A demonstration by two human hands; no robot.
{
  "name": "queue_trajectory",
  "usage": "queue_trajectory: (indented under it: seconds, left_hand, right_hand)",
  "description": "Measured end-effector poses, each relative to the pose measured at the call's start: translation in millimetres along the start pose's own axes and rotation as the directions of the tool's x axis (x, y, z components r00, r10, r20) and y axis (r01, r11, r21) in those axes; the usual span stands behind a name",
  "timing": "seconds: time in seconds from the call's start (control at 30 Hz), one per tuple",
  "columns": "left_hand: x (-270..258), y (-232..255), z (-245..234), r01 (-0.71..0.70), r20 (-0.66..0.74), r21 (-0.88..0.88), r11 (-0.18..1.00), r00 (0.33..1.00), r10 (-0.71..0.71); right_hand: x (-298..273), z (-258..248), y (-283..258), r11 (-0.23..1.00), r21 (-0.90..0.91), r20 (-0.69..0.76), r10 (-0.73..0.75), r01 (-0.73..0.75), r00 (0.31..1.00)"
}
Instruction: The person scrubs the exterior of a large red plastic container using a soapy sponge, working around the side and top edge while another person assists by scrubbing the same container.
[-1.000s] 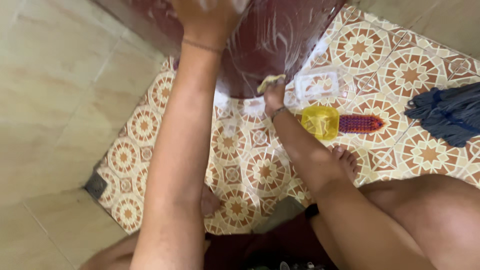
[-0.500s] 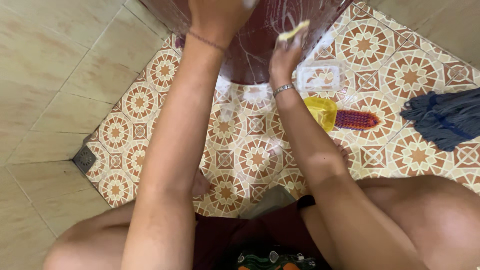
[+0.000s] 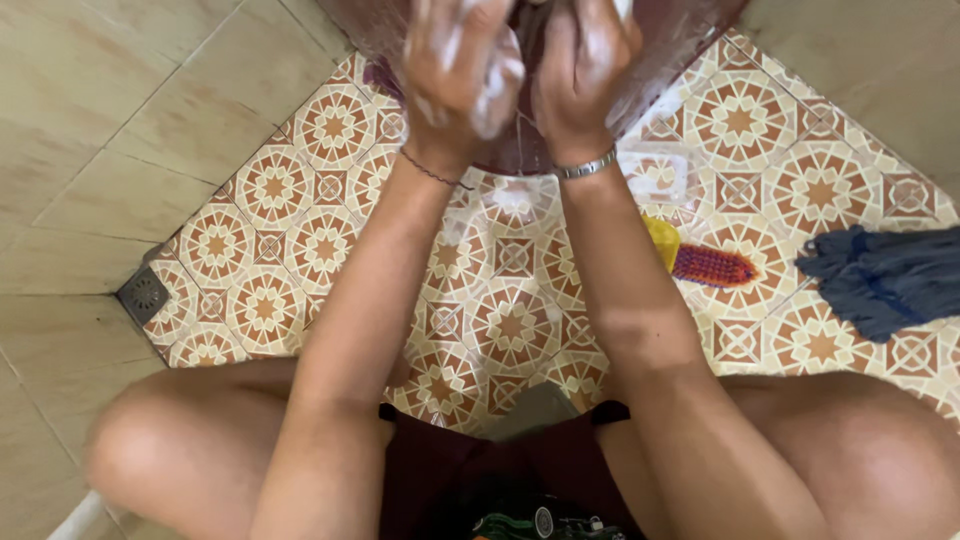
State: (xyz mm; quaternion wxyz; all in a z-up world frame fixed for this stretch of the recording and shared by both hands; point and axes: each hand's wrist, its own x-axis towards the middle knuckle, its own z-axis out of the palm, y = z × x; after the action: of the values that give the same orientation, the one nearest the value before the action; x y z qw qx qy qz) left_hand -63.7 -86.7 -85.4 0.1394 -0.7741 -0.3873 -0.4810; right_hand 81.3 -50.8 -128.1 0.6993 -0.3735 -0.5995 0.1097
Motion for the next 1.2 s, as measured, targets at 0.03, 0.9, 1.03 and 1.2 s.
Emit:
queue_trajectory:
  seconds: [0.03,0.9,1.03,1.2]
  left_hand:
    - [-1,-1,2,-0.018,0.009,-0.015,1.000,1.000,0.018]
    - [-310,-55,144,0.796,0.511,-0.075,0.600,0.548,-0.662]
    - [-351,-59,177,0.812,0.539,-0.108,0.574,0.533,-0.652]
    - [-366,-54,194,0.911,0.545,-0.097,0.402,0.386,-0.744]
  right_hand:
    - [-2,-1,-7,0.996,0.091,0.060,0.004,-0.009,0.998]
    - [-245,-4,130,0.863,-0.495,0.703,0.463,-0.096,0.540]
    - [-260,-6,154,0.849,-0.495,0.701,0.515,-0.184,0.493]
    - [-263,-3,170,0.847,-0.458,0.707,0.532,-0.272,0.466]
